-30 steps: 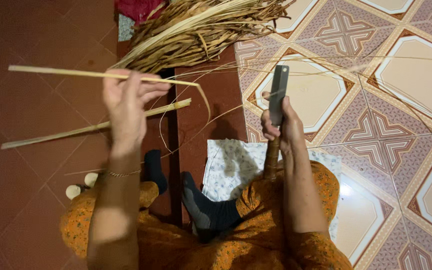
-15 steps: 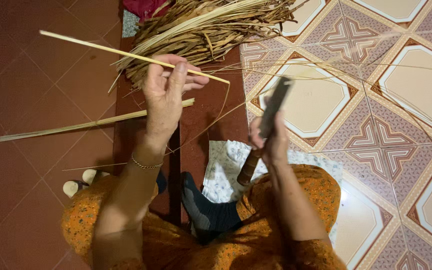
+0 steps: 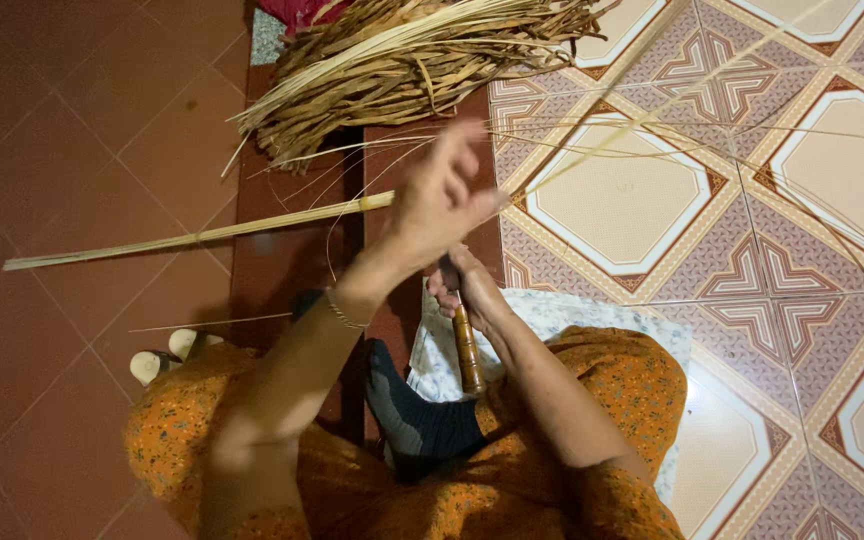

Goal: The person sits on a tiled floor and uses a knife to split long bamboo strips into thinner strands. They hold the bamboo with one hand and draw the knife along its length to separate fibers, then place the split pieces aside.

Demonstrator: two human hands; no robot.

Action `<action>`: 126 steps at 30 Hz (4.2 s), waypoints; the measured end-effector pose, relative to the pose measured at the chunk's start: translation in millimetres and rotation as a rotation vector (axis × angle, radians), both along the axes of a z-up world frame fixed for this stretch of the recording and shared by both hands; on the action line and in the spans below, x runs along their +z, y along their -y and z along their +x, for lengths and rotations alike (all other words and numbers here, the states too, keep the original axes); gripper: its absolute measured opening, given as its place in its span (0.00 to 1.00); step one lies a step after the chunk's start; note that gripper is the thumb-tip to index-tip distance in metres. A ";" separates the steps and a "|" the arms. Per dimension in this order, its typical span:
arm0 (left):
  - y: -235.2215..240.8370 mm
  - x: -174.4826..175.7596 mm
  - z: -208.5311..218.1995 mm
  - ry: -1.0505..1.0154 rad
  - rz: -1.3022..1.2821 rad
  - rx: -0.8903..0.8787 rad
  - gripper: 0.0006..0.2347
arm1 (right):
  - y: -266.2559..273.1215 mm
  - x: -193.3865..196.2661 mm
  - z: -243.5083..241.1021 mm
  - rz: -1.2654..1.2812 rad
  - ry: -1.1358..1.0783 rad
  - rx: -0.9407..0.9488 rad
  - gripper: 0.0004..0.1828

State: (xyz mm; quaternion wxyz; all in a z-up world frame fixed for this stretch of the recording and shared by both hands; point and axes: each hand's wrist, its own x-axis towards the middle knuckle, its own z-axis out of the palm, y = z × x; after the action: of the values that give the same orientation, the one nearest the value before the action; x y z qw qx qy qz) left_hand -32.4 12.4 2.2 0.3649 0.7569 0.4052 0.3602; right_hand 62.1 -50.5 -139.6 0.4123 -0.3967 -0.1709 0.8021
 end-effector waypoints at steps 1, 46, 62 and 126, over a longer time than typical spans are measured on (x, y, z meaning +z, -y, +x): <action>0.6 -13.9 3.8 -0.170 0.036 -0.008 0.29 | 0.1 -2.1 0.4 0.022 -0.011 0.006 0.17; -32.6 61.0 -145.3 0.316 0.182 0.344 0.07 | -13.6 19.8 158.1 0.325 0.027 -0.472 0.28; -11.3 92.4 -43.6 0.361 0.330 0.068 0.06 | -7.2 11.1 54.6 0.223 -0.053 -0.115 0.35; 1.8 -97.7 3.2 -0.690 0.379 0.069 0.11 | -5.8 -50.7 -3.3 0.087 0.010 0.004 0.16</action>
State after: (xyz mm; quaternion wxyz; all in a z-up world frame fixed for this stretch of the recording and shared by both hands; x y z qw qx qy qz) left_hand -29.2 10.6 -95.4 0.0488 0.8735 0.4555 0.1651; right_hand 58.7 -44.6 -190.3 0.4265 -0.3822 -0.2087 0.7928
